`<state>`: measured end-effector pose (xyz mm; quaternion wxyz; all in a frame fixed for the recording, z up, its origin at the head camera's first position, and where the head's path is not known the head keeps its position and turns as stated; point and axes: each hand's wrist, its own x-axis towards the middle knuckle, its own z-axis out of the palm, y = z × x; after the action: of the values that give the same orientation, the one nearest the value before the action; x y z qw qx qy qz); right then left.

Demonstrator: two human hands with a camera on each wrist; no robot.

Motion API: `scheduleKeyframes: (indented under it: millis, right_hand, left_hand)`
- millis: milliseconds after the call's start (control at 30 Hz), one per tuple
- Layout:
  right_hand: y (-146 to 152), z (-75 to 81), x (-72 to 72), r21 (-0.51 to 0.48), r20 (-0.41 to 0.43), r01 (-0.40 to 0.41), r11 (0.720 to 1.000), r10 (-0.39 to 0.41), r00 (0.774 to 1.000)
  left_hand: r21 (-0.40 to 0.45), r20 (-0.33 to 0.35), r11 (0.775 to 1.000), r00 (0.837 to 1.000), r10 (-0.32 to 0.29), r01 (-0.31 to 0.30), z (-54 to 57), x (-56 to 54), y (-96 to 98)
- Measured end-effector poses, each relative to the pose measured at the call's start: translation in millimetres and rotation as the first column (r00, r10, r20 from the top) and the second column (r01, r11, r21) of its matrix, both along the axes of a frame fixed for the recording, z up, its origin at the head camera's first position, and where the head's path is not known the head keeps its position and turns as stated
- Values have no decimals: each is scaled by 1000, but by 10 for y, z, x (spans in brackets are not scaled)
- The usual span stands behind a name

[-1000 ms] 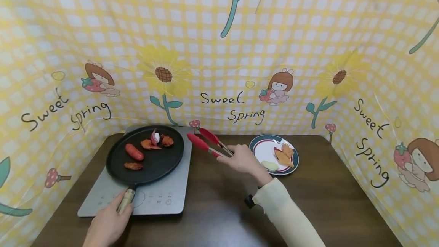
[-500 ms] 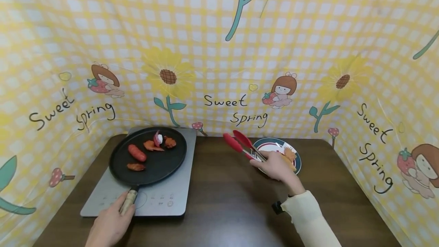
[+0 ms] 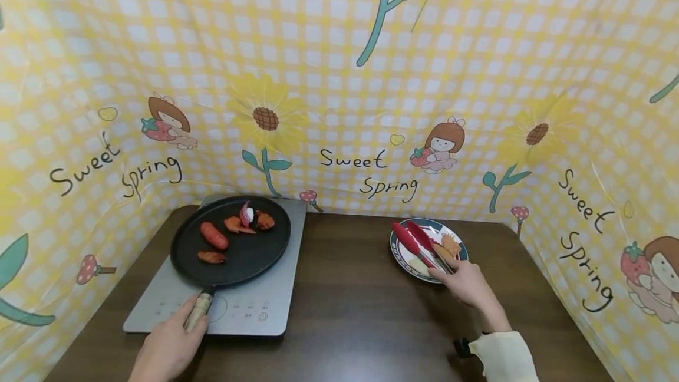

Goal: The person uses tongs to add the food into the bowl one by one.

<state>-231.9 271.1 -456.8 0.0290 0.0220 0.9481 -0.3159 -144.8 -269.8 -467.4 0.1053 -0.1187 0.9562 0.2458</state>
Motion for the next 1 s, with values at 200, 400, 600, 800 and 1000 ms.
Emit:
scheduleKeyframes:
  millis: [200,400,600,800,1000]
  right_hand:
    - [193,13,56,44,1,21,999,-21,1000]
    - [349,32,100,182,-53,19,983,-10,999]
    - [417,21,131,255,-86,44,966,-22,996]
    - [467,42,162,319,-95,62,946,-33,995]
    - [489,139,216,338,-74,47,940,-23,997]
  left_hand:
    - [8,3,1000,1000,6,-6,23,9,9]
    - [3,-16,1000,1000,9,-9,31,11,41]
    - [-11,-6,1000,1000,13,-13,26,1,35]
    - [-1,1,1000,1000,5,-5,-4,5,9]
    - [0,-1,1000,1000,1,-1,-1,-4,7]
